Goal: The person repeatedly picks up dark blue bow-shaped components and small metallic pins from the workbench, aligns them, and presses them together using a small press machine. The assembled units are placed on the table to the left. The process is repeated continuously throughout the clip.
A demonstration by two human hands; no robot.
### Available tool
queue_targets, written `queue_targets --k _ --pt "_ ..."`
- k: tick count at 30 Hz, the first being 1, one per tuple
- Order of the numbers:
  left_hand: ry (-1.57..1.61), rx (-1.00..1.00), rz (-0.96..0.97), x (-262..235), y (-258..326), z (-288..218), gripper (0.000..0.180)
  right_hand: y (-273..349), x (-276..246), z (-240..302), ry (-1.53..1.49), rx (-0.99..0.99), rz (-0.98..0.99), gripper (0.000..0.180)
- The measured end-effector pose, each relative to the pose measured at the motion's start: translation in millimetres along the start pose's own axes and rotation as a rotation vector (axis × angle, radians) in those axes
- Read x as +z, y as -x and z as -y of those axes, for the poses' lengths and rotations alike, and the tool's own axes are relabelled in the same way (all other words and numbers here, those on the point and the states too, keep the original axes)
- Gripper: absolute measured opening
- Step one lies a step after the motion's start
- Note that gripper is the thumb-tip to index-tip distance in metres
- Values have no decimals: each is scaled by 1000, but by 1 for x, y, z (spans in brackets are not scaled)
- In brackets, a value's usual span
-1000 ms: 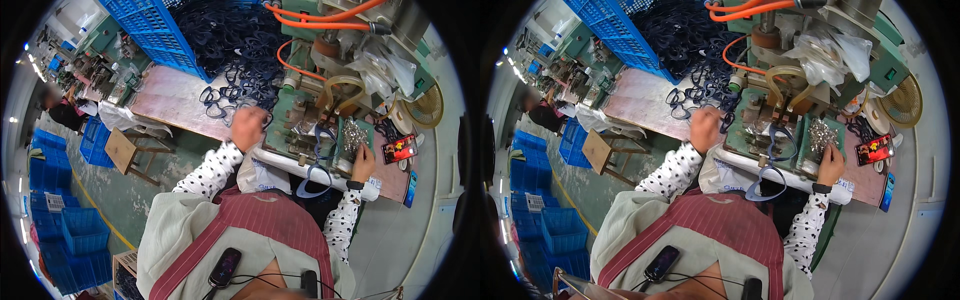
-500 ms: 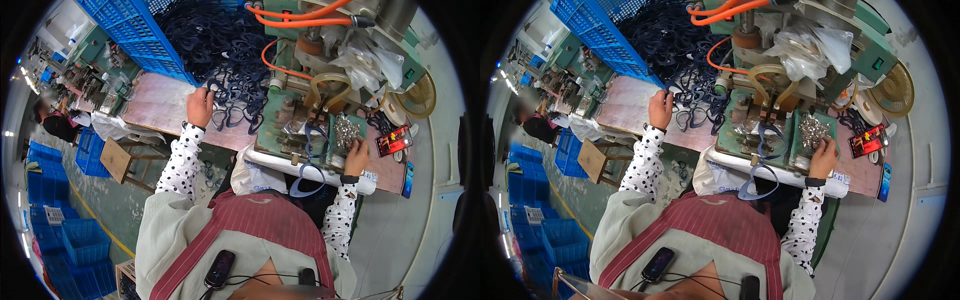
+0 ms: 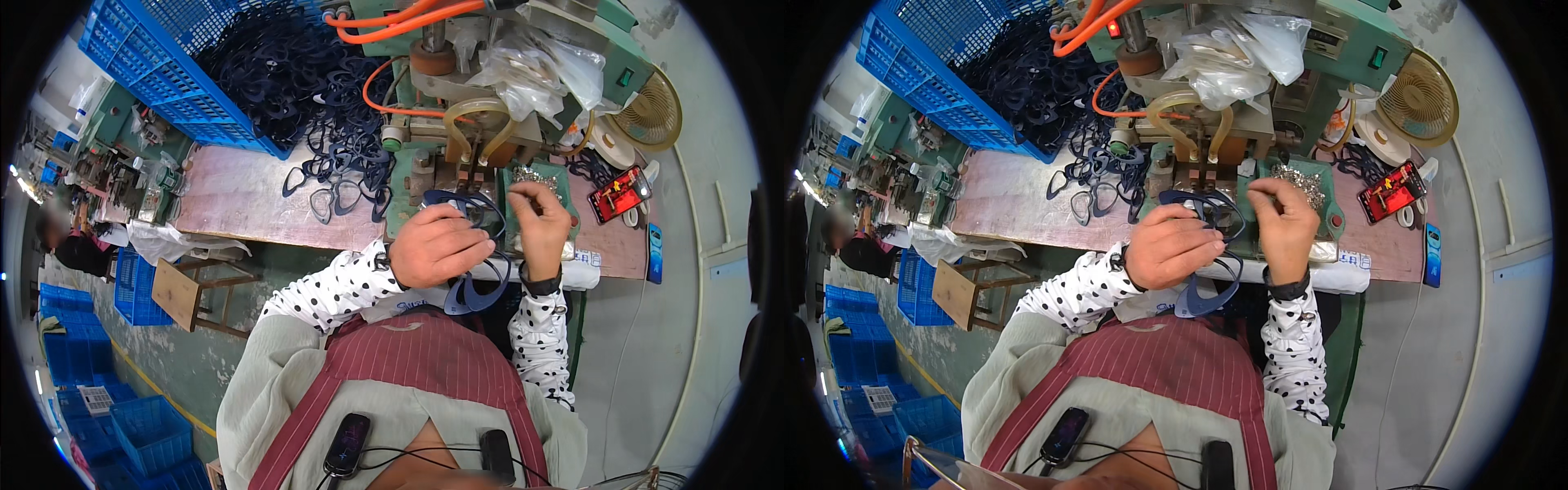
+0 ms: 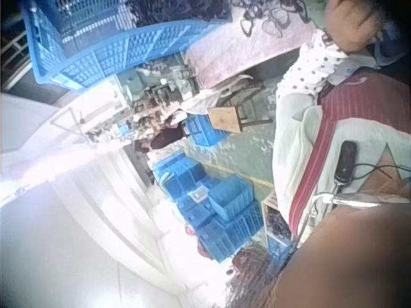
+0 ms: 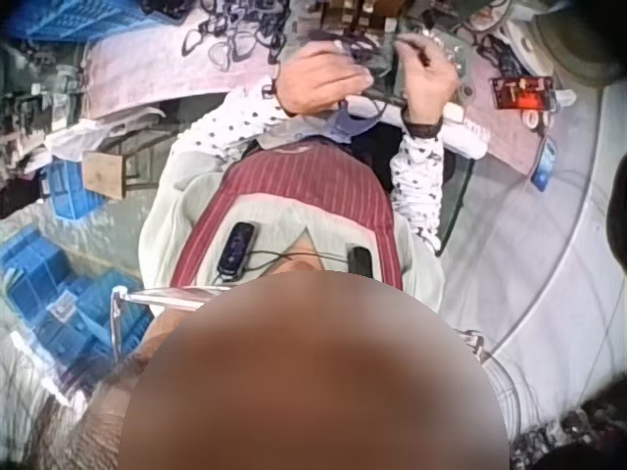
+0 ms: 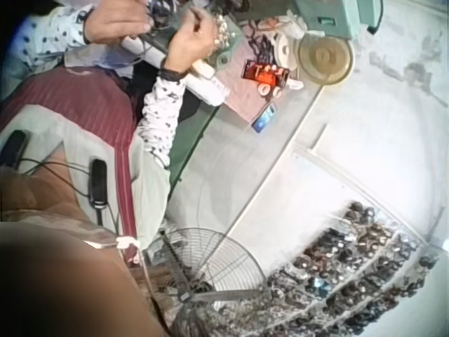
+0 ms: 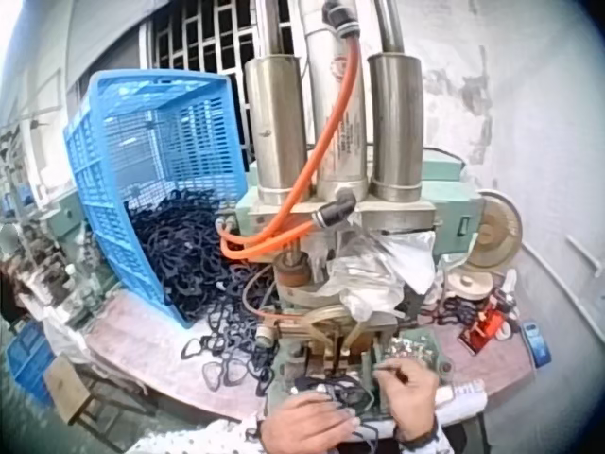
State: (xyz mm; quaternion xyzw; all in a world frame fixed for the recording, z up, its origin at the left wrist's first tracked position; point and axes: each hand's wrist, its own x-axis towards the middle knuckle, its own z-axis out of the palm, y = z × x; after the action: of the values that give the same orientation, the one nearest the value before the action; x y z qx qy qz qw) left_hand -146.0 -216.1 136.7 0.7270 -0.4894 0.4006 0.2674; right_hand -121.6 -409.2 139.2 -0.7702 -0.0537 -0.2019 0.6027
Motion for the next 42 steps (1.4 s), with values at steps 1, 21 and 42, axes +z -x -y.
queue_targets --k 1,21,42 --pt "39 8 3 2 0 2 31 2 2 10 -62 71 75 12" --pt "-18 -260 -227 -34 -27 31 16 -2 35 10 -337 178 112 47" --pt "292 54 143 16 9 11 41 -5 -85 -129 366 144 -72 31"
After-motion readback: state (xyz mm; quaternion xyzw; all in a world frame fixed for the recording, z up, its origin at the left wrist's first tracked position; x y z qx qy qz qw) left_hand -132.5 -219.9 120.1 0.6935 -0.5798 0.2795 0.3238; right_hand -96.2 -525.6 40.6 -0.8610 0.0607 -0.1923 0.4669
